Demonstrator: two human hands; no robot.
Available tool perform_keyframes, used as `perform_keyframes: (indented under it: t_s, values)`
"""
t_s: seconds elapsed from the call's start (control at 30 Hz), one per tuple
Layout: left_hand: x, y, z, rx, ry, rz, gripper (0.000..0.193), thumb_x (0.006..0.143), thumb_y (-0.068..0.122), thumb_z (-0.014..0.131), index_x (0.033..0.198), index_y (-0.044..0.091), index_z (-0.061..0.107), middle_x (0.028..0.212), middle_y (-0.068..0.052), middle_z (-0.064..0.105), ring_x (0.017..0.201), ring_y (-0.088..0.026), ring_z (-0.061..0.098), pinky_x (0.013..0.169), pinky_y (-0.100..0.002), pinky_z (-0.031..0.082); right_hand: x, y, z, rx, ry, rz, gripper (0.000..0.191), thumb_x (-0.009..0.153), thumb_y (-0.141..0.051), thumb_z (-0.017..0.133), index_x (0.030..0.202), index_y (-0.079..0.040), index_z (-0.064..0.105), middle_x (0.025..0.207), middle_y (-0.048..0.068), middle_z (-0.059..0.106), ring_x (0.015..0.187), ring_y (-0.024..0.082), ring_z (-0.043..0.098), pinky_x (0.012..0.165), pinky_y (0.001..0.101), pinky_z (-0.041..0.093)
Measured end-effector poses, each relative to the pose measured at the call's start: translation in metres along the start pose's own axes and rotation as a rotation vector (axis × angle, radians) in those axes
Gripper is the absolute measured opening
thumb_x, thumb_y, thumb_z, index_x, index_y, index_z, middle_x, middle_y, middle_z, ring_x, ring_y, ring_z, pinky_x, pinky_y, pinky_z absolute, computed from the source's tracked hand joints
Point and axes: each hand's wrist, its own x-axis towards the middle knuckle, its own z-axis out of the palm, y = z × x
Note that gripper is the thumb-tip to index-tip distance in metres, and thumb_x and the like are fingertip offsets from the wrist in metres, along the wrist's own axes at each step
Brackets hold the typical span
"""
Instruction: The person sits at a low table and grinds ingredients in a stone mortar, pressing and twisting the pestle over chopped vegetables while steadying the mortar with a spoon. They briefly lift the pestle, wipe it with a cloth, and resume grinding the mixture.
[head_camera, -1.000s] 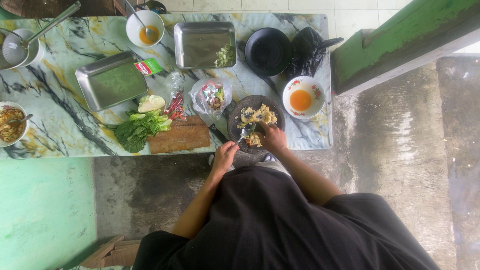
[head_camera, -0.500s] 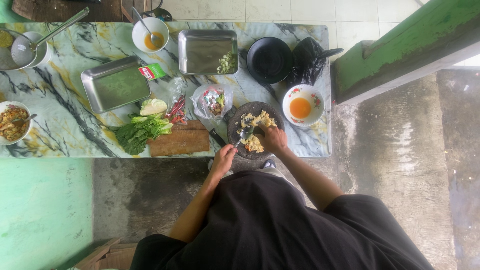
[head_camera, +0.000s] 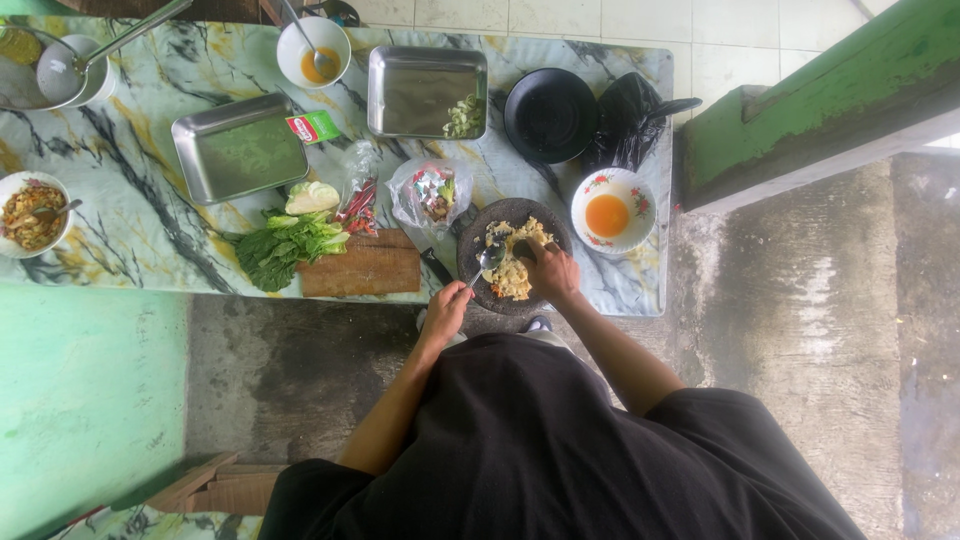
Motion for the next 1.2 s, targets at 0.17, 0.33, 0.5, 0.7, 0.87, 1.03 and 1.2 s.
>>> perform_keyframes:
  t_s: [0.17,0.33,0.5,0.7,0.87,1.03,1.2]
  values:
    - [-0.005,0.001,0.001,-0.01,0.005,-0.005,0.023,0.098,0.025,0.058,0.091,0.005,0.069,0.062,0.002,0.054,0.057,-0.008,0.051,0.052,-0.028,0.039,-0.003,0.0,0.002,-0.019,-0.037,0.028,0.05,0.095,-0.043,0.065,0.143,-0.029,0.055,0.112,0.012,0.069,0.084,0.028,0.072,0.064,0.0403,0.061]
    - [-0.006,0.005,0.004,-0.035,-0.005,-0.1,0.023,0.098,0.024,0.059,0.092,0.005,0.069,0.06,0.003,0.051,0.053,-0.007,0.045,0.048,-0.028,0.035,-0.006,0.0,0.006,-0.096,0.141,-0.181,0.056,0.091,-0.041,0.067,0.143,-0.026,0.053,0.11,0.017,0.067,0.093,0.033,0.071,0.074,0.0445,0.06]
    - [-0.01,0.002,0.002,-0.028,0.006,-0.071,0.023,0.098,0.025,0.059,0.093,0.005,0.069,0.06,0.003,0.052,0.053,-0.007,0.046,0.049,-0.028,0.035,0.004,-0.003,-0.002,-0.071,-0.065,-0.117,0.045,0.097,-0.038,0.06,0.14,-0.023,0.054,0.103,0.017,0.068,0.073,0.029,0.071,0.056,0.0367,0.06]
    - [-0.011,0.0,-0.004,0.023,0.07,-0.042,0.021,0.097,0.025,0.06,0.093,0.006,0.07,0.063,0.004,0.058,0.056,-0.004,0.053,0.052,-0.025,0.04,0.018,-0.001,-0.011,0.147,-0.205,0.013,0.031,0.102,-0.035,0.057,0.128,-0.019,0.064,0.092,0.009,0.075,0.06,0.017,0.069,0.051,0.0313,0.056]
    - [-0.011,0.0,-0.004,-0.057,0.062,-0.066,0.021,0.098,0.023,0.06,0.093,0.005,0.07,0.06,0.004,0.054,0.054,-0.005,0.048,0.05,-0.027,0.035,-0.012,0.006,0.01,0.06,-0.125,-0.087,0.039,0.1,-0.035,0.06,0.136,-0.02,0.059,0.099,0.013,0.072,0.064,0.023,0.07,0.052,0.0336,0.059]
    - [-0.006,0.001,0.0,-0.049,0.045,-0.022,0.021,0.1,0.022,0.061,0.092,0.004,0.069,0.059,0.004,0.052,0.053,-0.005,0.046,0.048,-0.028,0.034,-0.031,0.009,0.017,-0.084,0.093,-0.224,0.051,0.094,-0.039,0.065,0.141,-0.021,0.055,0.105,0.018,0.07,0.08,0.032,0.073,0.063,0.0413,0.061]
    - [0.002,0.005,-0.001,-0.01,0.046,0.056,0.021,0.098,0.022,0.062,0.091,0.003,0.07,0.059,0.002,0.053,0.054,-0.006,0.047,0.05,-0.028,0.035,-0.008,-0.005,0.01,-0.091,-0.058,-0.102,0.045,0.096,-0.041,0.065,0.136,-0.021,0.058,0.097,0.017,0.07,0.077,0.034,0.072,0.064,0.0455,0.06]
